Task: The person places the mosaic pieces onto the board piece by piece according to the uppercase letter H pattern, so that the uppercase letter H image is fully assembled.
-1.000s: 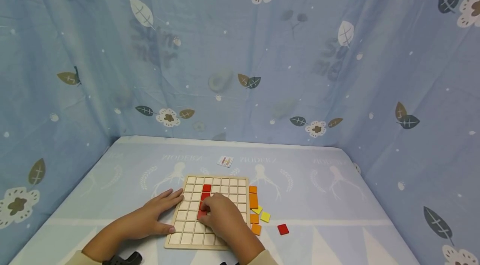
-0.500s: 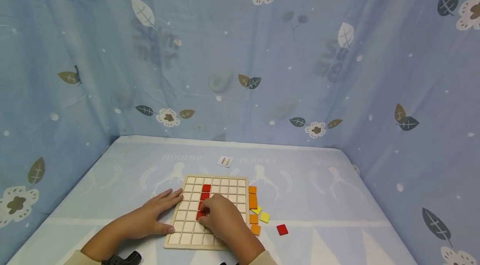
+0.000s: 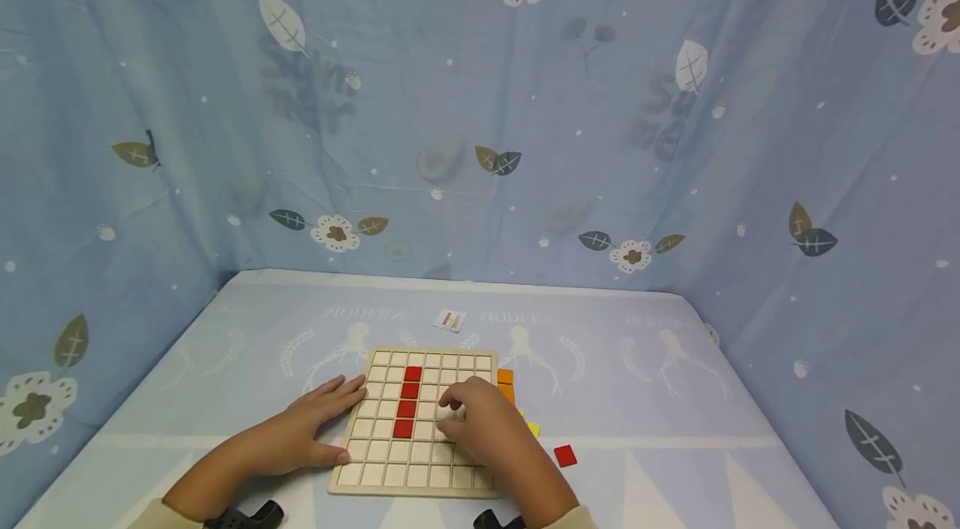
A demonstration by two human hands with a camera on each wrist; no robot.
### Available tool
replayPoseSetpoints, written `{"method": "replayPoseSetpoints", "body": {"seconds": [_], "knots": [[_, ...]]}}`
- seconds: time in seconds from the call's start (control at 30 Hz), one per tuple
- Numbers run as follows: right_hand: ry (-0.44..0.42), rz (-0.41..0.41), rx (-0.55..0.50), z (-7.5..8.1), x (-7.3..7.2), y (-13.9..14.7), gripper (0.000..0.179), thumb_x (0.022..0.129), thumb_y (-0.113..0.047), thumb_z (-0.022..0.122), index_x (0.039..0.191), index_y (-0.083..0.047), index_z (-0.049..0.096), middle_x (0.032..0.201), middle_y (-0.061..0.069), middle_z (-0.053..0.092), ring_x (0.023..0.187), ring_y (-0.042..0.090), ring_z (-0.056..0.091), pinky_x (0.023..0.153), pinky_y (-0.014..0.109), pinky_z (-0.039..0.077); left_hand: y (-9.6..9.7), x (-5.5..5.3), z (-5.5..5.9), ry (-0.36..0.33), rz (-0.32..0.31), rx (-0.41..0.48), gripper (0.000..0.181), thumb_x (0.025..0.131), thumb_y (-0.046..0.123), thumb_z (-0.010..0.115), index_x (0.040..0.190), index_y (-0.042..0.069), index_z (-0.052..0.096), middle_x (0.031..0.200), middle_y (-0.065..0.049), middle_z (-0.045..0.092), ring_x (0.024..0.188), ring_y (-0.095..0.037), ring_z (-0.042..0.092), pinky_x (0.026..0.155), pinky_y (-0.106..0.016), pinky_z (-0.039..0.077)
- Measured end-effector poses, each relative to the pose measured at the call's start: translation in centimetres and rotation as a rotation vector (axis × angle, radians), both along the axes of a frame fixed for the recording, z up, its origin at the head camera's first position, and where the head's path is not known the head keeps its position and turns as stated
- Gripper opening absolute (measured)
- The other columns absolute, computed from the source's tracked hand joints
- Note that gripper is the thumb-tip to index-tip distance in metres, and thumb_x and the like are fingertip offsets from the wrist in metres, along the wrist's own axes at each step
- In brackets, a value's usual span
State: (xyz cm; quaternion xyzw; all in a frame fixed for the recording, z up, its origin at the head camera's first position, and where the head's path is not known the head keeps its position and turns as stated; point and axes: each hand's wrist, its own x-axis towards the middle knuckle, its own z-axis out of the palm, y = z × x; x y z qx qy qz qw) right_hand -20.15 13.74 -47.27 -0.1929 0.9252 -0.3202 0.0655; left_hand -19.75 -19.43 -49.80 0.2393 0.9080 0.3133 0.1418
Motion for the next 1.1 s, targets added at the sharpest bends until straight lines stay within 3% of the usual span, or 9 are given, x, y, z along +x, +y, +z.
{"method": "replayPoseSetpoints", "body": {"seconds": [0.27, 0.47, 0.67, 0.87, 1.1], "knots": [[-0.015, -0.081, 0.053, 0.5, 0.2, 4.7, 0.021, 0.092, -0.025, 0.081, 0.112, -0.019, 0.075, 0.105, -0.006, 0.066, 0.084, 0.013, 0.055, 0.072, 0.033, 0.049, -0.1, 0.1, 0.1, -0.003, -0.001, 0.001, 0.099, 0.087, 0.055, 0.080, 0.164, 0.011, 0.036, 0.175, -0.008, 0.022, 0.160, -0.049, 0.009, 0.116, -0.081, 0.013], [-0.086, -0.202, 0.137, 0.7, 0.7, 7.5, 0.021, 0.088, -0.028, 0.085, 0.106, -0.024, 0.076, 0.102, -0.007, 0.065, 0.082, 0.015, 0.054, 0.071, 0.034, 0.047, 0.0, 0.1, 0.1, -0.013, -0.001, 0.001, 0.099, 0.087, 0.055, 0.080, 0.164, 0.011, 0.036, 0.175, -0.008, 0.022, 0.160, -0.049, 0.009, 0.116, -0.081, 0.013], [-0.122, -0.281, 0.220, 0.7, 1.2, 9.6, 0.028, 0.083, -0.029, 0.089, 0.106, -0.025, 0.074, 0.103, -0.004, 0.063, 0.086, 0.016, 0.055, 0.078, 0.039, 0.050, -0.1, 0.0, 0.1, -0.020, 0.020, -0.007, 0.100, 0.085, 0.055, 0.081, 0.164, 0.013, 0.037, 0.175, -0.005, 0.022, 0.161, -0.047, 0.008, 0.117, -0.080, 0.012], [-0.174, -0.309, 0.241, 0.1, 1.6, 11.2, 0.039, 0.077, -0.033, 0.094, 0.107, -0.026, 0.071, 0.106, -0.002, 0.061, 0.090, 0.017, 0.055, 0.086, 0.043, 0.052, -0.2, 0.1, 0.1, -0.020, 0.031, -0.019, 0.101, 0.085, 0.055, 0.082, 0.164, 0.014, 0.036, 0.175, -0.003, 0.022, 0.161, -0.045, 0.008, 0.118, -0.079, 0.012], [-0.225, -0.324, 0.254, -0.6, 2.1, 11.8, 0.047, 0.070, -0.033, 0.098, 0.107, -0.023, 0.070, 0.104, 0.001, 0.060, 0.090, 0.019, 0.055, 0.084, 0.040, 0.057, -0.2, 0.1, 0.0, -0.021, 0.026, -0.028, 0.101, 0.085, 0.058, 0.080, 0.165, 0.016, 0.035, 0.176, -0.001, 0.020, 0.162, -0.044, 0.007, 0.118, -0.078, 0.014]]}}
